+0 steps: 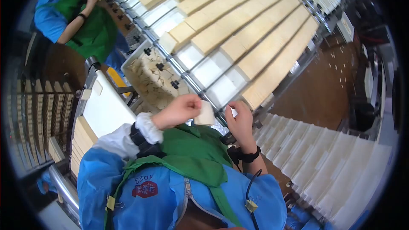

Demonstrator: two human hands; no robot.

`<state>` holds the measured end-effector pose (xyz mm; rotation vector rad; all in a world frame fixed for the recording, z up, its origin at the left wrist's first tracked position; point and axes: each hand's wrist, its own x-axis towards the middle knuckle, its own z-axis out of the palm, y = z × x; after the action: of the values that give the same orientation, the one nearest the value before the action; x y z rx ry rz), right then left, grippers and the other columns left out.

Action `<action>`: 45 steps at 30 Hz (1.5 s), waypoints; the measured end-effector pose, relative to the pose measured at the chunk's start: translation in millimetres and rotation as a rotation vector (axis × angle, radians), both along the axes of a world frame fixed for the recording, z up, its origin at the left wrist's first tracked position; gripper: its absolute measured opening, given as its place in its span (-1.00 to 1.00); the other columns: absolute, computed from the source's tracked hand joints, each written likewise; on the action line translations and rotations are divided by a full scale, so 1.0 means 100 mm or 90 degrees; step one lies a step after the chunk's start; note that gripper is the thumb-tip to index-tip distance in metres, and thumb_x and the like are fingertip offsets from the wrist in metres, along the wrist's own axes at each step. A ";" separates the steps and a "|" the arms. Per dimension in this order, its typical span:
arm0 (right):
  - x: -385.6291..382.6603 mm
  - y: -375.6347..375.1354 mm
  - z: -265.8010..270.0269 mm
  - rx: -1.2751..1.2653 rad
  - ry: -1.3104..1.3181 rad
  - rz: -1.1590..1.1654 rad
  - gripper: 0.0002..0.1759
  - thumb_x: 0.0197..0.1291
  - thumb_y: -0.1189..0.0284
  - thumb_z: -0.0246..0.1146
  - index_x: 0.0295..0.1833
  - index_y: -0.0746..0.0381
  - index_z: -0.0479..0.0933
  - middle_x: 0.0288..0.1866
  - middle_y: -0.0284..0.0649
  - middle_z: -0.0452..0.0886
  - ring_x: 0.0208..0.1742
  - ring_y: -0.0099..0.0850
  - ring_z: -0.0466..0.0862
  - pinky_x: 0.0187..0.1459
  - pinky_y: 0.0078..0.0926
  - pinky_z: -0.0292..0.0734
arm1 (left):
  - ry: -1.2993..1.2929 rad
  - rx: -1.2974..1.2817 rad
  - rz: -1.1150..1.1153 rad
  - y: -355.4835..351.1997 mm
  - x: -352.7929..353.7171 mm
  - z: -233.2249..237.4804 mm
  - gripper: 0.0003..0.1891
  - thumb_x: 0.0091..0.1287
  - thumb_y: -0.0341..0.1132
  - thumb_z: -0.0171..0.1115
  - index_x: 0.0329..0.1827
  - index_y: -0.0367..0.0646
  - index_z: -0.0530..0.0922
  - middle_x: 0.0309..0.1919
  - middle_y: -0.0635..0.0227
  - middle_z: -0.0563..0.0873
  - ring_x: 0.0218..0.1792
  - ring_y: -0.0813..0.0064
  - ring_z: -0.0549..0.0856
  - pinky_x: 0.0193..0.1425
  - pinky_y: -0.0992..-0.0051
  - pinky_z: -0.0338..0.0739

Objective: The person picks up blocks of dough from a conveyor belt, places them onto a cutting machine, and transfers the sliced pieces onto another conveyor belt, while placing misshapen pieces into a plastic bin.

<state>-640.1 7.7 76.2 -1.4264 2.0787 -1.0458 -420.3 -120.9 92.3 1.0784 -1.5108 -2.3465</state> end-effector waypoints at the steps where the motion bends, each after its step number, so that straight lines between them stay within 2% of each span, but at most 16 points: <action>1: 0.08 -0.12 0.00 -0.033 -0.028 0.032 -0.89 0.27 0.45 0.37 -0.17 0.27 0.63 -0.24 -0.06 0.69 -0.13 -0.03 0.69 -0.07 -0.12 0.58 | 0.002 0.043 0.049 -0.05 0.25 0.10 -0.85 0.41 -0.60 0.30 -0.12 -0.14 0.58 -0.26 0.58 0.61 -0.19 0.73 0.63 -0.10 0.65 0.55; 2: 0.16 -0.30 0.01 -0.064 -0.056 0.061 -0.88 0.27 0.46 0.37 -0.17 0.27 0.64 -0.24 -0.07 0.69 -0.13 -0.03 0.69 -0.06 -0.12 0.58 | -0.012 0.071 0.117 -0.07 0.47 0.15 -0.81 0.41 -0.61 0.30 -0.03 -0.13 0.57 -0.11 0.52 0.68 -0.03 0.62 0.70 0.06 0.54 0.63; 5: 0.43 -0.95 0.09 -0.153 -0.004 0.151 -0.82 0.22 0.45 0.39 -0.10 0.28 0.64 -0.18 -0.04 0.70 -0.07 -0.01 0.68 0.01 -0.13 0.59 | -0.007 -0.122 0.370 -0.02 1.06 -0.20 -0.67 0.38 -0.51 0.39 0.16 -0.13 0.55 0.20 0.26 0.65 0.28 0.33 0.66 0.29 0.33 0.63; 8: 0.73 -1.83 0.06 -0.241 0.148 0.204 -0.64 0.19 0.39 0.40 0.07 0.31 0.62 -0.02 0.02 0.67 0.08 0.02 0.63 0.14 -0.06 0.54 | -0.448 -0.640 0.324 0.20 1.42 -0.07 -0.44 0.30 -0.38 0.50 0.34 -0.10 0.49 0.46 0.05 0.45 0.48 0.08 0.51 0.44 0.17 0.56; 10: 0.91 -2.36 -0.01 -0.197 0.291 0.197 -0.25 0.20 0.26 0.41 0.44 0.40 0.43 0.42 0.19 0.50 0.47 0.14 0.44 0.51 0.12 0.28 | -0.452 -0.607 0.346 0.36 1.62 -0.11 -0.37 0.24 -0.32 0.55 0.38 -0.08 0.48 0.50 0.00 0.37 0.51 0.02 0.47 0.45 0.14 0.54; 11: 0.95 -2.62 -0.13 -0.129 0.292 0.227 -0.09 0.19 0.20 0.42 0.59 0.36 0.30 0.61 0.23 0.32 0.65 0.17 0.24 0.64 0.13 0.08 | -0.452 -0.591 0.359 0.41 1.71 -0.13 -0.33 0.21 -0.29 0.57 0.39 -0.06 0.48 0.52 -0.02 0.33 0.52 -0.01 0.45 0.45 0.12 0.54; 13: 1.04 -3.00 -0.34 -0.071 0.324 0.226 0.01 0.18 0.15 0.43 0.66 0.31 0.20 0.69 0.22 0.20 0.72 0.16 0.11 0.69 0.12 -0.01 | -0.460 -0.550 0.405 0.47 1.87 -0.08 -0.37 0.21 -0.32 0.54 0.37 -0.06 0.50 0.53 0.00 0.33 0.49 0.02 0.48 0.41 0.11 0.57; 16: 1.06 -3.26 -0.45 0.076 0.330 0.254 0.06 0.17 0.13 0.44 0.70 0.27 0.15 0.73 0.20 0.13 0.76 0.15 0.02 0.70 0.12 -0.08 | -0.487 -0.527 0.466 0.57 2.05 0.09 -0.42 0.22 -0.35 0.52 0.33 -0.06 0.52 0.50 0.01 0.37 0.42 0.03 0.54 0.35 0.13 0.62; 20: 1.10 -3.29 -0.46 0.148 0.378 0.215 0.14 0.09 0.28 0.45 0.74 0.23 0.04 0.77 0.19 0.03 0.78 0.19 -0.05 0.69 0.22 -0.13 | -0.477 -0.501 0.506 0.69 2.23 0.06 -0.46 0.23 -0.37 0.50 0.28 -0.08 0.54 0.44 0.04 0.43 0.39 0.08 0.57 0.31 0.17 0.64; 27: 1.21 -3.39 -0.59 0.202 0.416 0.147 0.17 0.11 0.26 0.44 0.76 0.20 -0.04 0.79 0.18 -0.06 0.79 0.20 -0.10 0.67 0.34 -0.14 | -0.437 -0.471 0.561 0.77 2.39 0.03 -0.52 0.24 -0.36 0.48 0.23 -0.11 0.58 0.37 0.01 0.49 0.28 0.06 0.64 0.22 0.22 0.68; 32: 1.22 -3.36 -0.58 0.165 0.487 0.146 0.04 0.22 0.29 0.36 0.75 0.26 0.02 0.78 0.19 -0.02 0.77 0.25 -0.05 0.65 0.38 -0.12 | -0.445 -0.454 0.600 0.82 2.52 0.03 -0.57 0.28 -0.45 0.43 0.21 -0.09 0.55 0.29 0.20 0.52 0.30 0.23 0.62 0.27 0.22 0.67; 37: 1.11 -3.40 -0.37 0.248 0.521 0.139 -0.09 0.33 0.24 0.26 0.72 0.19 0.10 0.74 0.16 0.09 0.71 0.32 0.07 0.59 0.49 -0.07 | -0.425 -0.456 0.648 0.91 2.72 -0.13 -0.57 0.26 -0.42 0.45 0.19 -0.09 0.58 0.29 0.13 0.53 0.28 0.17 0.62 0.20 0.23 0.70; 39: 1.11 -3.43 -0.40 0.232 0.436 0.141 -0.07 0.24 0.35 0.33 0.70 0.19 0.13 0.72 0.19 0.11 0.71 0.34 0.05 0.59 0.52 -0.09 | -0.452 -0.445 0.698 1.01 2.92 -0.24 -0.57 0.23 -0.40 0.45 0.18 -0.10 0.59 0.24 0.11 0.55 0.23 0.14 0.63 0.16 0.24 0.73; 41: 1.34 -3.35 -0.27 0.181 0.553 0.151 -0.05 0.18 0.39 0.35 0.68 0.27 0.16 0.71 0.24 0.11 0.72 0.30 0.05 0.61 0.45 -0.06 | -0.475 -0.383 0.811 1.20 3.15 -0.53 -0.54 0.22 -0.37 0.47 0.21 -0.11 0.60 0.15 0.08 0.58 0.17 0.18 0.65 0.15 0.26 0.73; 43: 1.74 -3.30 -0.20 -0.005 0.579 0.115 -0.01 0.10 0.39 0.41 0.65 0.32 0.20 0.68 0.27 0.15 0.71 0.27 0.09 0.62 0.37 -0.02 | -0.502 -0.243 0.896 1.46 3.46 -0.81 -0.46 0.22 -0.42 0.50 0.29 -0.08 0.56 0.03 0.26 0.59 0.09 0.40 0.64 0.04 0.37 0.69; 45: 2.28 -3.23 -0.27 -0.149 0.534 0.257 0.00 0.05 0.40 0.43 0.64 0.33 0.22 0.65 0.29 0.19 0.69 0.26 0.13 0.61 0.33 0.03 | -0.514 -0.084 1.001 1.68 3.68 -0.82 -0.34 0.19 -0.45 0.49 0.39 -0.05 0.46 -0.06 0.27 0.61 -0.05 0.42 0.66 -0.06 0.41 0.65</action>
<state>-412.2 -315.7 49.4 -2.6027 2.0287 -0.5749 -52.2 47.6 9.9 2.1111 -0.3569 -0.7181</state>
